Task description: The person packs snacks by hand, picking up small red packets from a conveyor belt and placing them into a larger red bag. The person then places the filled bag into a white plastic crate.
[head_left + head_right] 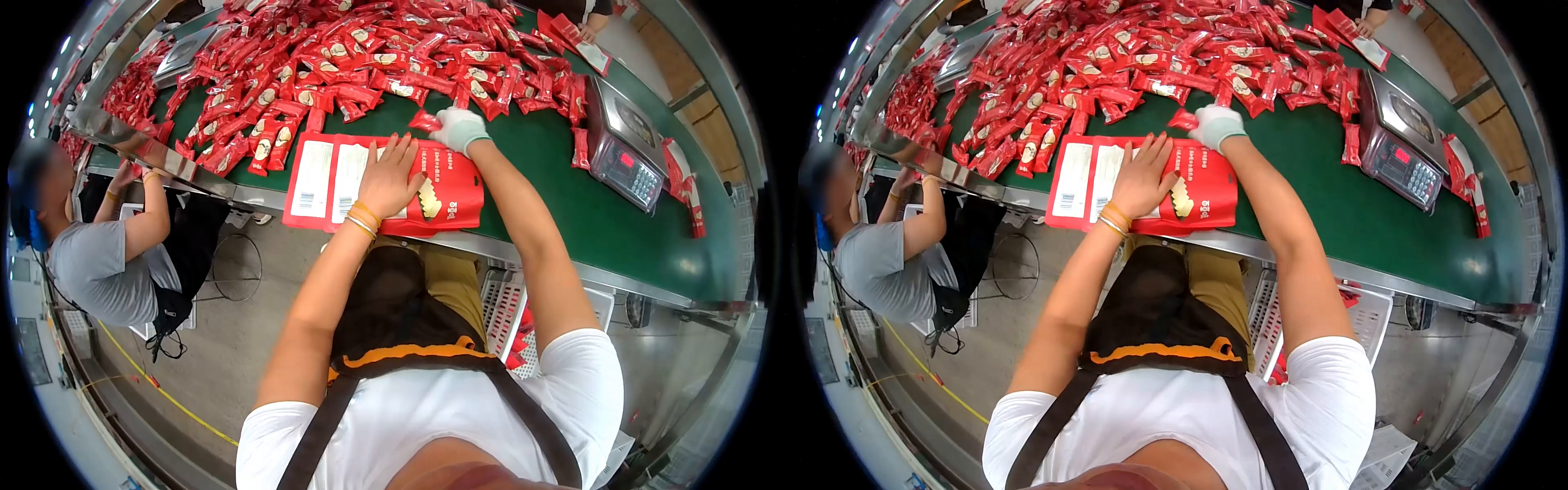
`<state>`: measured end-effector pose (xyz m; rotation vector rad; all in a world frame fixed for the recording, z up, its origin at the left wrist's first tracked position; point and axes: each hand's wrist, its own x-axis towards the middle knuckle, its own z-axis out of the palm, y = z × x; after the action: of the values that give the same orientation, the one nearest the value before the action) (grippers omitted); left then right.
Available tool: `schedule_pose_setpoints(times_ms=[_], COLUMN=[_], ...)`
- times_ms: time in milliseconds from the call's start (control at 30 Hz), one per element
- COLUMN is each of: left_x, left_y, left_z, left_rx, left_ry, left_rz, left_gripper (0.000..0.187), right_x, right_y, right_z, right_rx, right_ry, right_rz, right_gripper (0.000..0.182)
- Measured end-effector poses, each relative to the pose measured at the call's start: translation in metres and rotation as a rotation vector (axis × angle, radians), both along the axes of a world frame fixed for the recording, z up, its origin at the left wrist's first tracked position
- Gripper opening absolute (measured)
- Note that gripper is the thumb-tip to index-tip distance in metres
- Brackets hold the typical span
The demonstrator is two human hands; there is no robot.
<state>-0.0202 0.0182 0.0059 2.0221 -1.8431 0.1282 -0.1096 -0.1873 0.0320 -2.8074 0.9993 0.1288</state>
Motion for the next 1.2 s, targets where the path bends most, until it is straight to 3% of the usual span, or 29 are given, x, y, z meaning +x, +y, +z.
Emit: schedule_pose_setpoints(times_ms=[67,133,233,267,333,400,433,467,533,667,800,1033,1200], left_x=[-0.004,-0.002,0.0,0.002,-0.001,0.0,0.001,0.001,0.007,0.009,0.004,0.004,0.018], left_y=[0.003,0.004,-0.003,-0.002,-0.002,-0.001,0.0,0.0,0.005,0.006,0.005,0.009,-0.005], left_z=[0.001,-0.003,-0.007,-0.006,-0.007,-0.005,-0.004,-0.004,0.0,0.001,0.002,0.002,-0.006], left_rx=[0.002,-0.003,-0.008,0.014,0.025,0.031,0.023,0.016,0.024,0.061,0.082,0.082,0.125], left_ry=[-0.084,-0.039,0.032,0.044,0.052,0.042,0.049,0.063,0.043,0.044,-0.038,-0.031,-0.033], left_rz=[0.072,0.067,0.062,0.059,0.054,0.066,0.057,0.037,0.05,-0.008,-0.006,0.012,0.034], left_gripper=[0.064,0.065,0.066,0.066,0.065,0.065,0.064,0.064,0.063,0.062,0.066,0.07,0.063], right_x=[-0.022,-0.077,-0.185,-0.184,-0.181,-0.147,-0.125,-0.115,-0.08,-0.074,-0.083,-0.033,-0.03], right_y=[-0.011,-0.006,0.015,0.021,0.055,0.061,0.058,0.057,0.053,0.056,0.06,0.077,0.082], right_z=[0.003,0.006,0.002,0.003,0.021,0.018,0.022,-0.005,-0.078,-0.069,-0.056,-0.095,-0.089], right_rx=[-0.001,-0.119,0.146,0.121,0.365,0.651,0.892,0.892,1.166,0.886,0.694,0.448,0.374], right_ry=[-0.148,-0.537,-0.417,-0.464,-0.398,-0.427,-0.351,-0.351,-0.949,-0.582,-0.379,-0.557,-0.576], right_rz=[-0.127,-0.185,-0.208,-0.23,-0.079,-0.23,-0.293,-0.294,-0.081,0.297,0.464,0.492,0.541], right_gripper=[0.046,0.046,0.053,0.047,0.043,0.039,0.046,0.046,0.053,0.053,0.053,0.052,0.052])
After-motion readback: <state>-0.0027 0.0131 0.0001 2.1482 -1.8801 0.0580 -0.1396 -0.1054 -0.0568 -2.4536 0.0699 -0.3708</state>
